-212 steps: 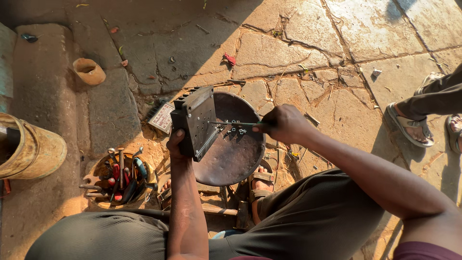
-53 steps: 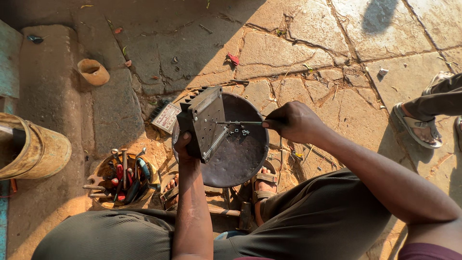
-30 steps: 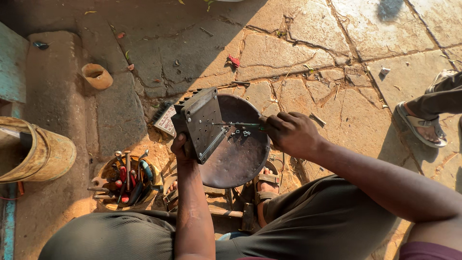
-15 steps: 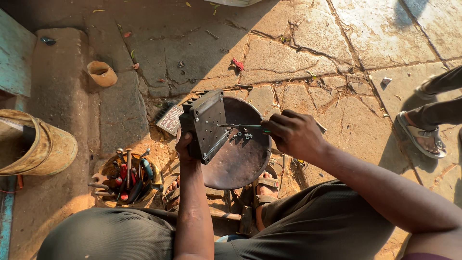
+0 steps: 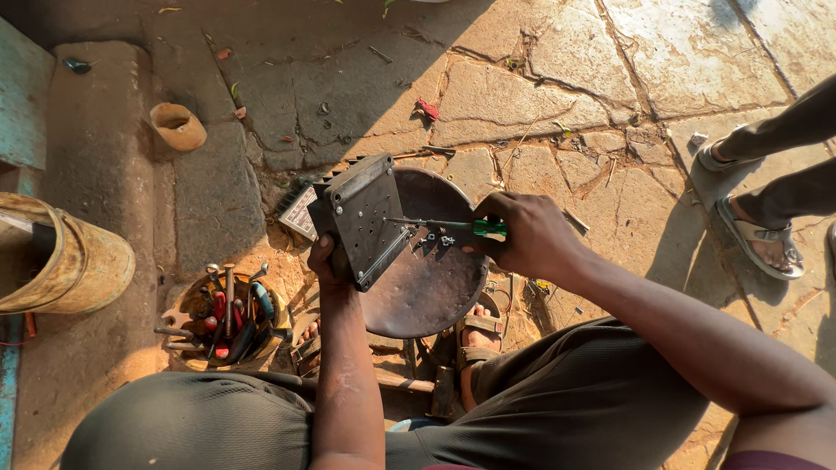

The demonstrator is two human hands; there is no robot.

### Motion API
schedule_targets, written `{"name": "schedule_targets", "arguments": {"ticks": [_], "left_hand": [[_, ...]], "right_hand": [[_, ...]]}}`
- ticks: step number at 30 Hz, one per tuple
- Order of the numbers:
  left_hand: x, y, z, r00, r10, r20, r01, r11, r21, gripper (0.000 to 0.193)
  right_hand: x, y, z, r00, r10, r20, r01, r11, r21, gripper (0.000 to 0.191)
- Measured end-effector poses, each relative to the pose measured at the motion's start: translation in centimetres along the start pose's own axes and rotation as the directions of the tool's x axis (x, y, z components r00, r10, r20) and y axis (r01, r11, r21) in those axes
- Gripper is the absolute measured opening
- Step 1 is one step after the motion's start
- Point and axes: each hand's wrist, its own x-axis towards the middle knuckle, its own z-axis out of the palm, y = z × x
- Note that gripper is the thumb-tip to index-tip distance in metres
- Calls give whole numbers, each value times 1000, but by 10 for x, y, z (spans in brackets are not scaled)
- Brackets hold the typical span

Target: The person uses a screwdriver to remove screws from a metal electrical box, opens it, and manipulates internal wires and a circuit board. The person then reassembles the box and continues adjusting the internal components.

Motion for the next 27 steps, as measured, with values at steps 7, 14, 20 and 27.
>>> {"name": "schedule_targets", "arguments": {"ticks": [7, 14, 20, 27], "left_hand": [[0, 1, 1, 998, 11, -59, -8, 999, 42, 76], [1, -1, -4, 999, -3, -47, 2, 1000, -9, 76], [0, -2, -1, 998, 12, -55, -14, 1000, -27, 76], [-2, -2, -4, 999, 16, -29, -17, 1000, -23, 75]], "right_hand": [[9, -7, -13, 873, 388, 296, -383, 921, -76, 51], [17, 6, -13, 729, 513, 454, -574, 819, -4, 52], [4, -1, -11, 967, 215, 135, -217, 976, -3, 34], [4, -1, -12, 985, 160, 70, -158, 987, -30, 27]]}}
